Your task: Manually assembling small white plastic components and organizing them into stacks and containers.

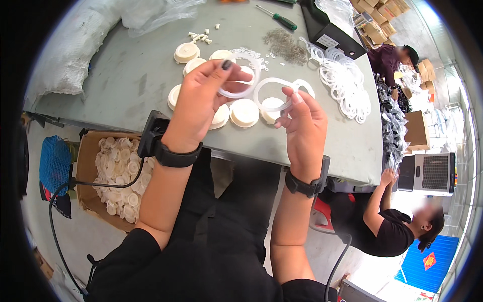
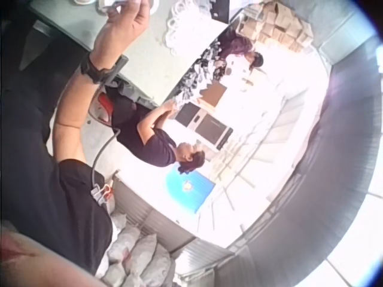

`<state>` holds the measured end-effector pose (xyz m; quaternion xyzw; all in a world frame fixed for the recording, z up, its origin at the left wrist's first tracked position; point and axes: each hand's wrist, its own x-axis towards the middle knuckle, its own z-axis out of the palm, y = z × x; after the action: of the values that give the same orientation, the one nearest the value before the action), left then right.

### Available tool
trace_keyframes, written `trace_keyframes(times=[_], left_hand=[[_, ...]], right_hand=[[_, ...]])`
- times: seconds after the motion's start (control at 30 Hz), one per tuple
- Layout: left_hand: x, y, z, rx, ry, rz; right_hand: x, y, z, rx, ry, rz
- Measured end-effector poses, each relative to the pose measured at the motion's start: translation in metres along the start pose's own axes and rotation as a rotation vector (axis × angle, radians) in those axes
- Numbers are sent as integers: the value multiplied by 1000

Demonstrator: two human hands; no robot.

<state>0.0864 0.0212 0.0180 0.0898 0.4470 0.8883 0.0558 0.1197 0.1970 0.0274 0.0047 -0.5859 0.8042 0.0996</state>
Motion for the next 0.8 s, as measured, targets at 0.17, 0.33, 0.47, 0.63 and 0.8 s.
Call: trace_keyframes(times=[0.17, 0.33, 0.47, 0.63, 0.8], left_hand=[[-3, 1, -26, -254, -50, -3], [-10, 6, -25, -151, -117, 73], [-11, 6, -29, -21, -150, 159], [-10, 1, -24, 164, -60, 245], [-9, -10, -24, 924, -57, 283]], right_hand=[[-2, -1, -7, -12, -190, 125], [-12, 1, 10, -162, -195, 39], [-9, 6, 3, -382, -234, 0], [-7, 6, 2, -336, -354, 220], [3, 19, 0, -580, -225, 228]])
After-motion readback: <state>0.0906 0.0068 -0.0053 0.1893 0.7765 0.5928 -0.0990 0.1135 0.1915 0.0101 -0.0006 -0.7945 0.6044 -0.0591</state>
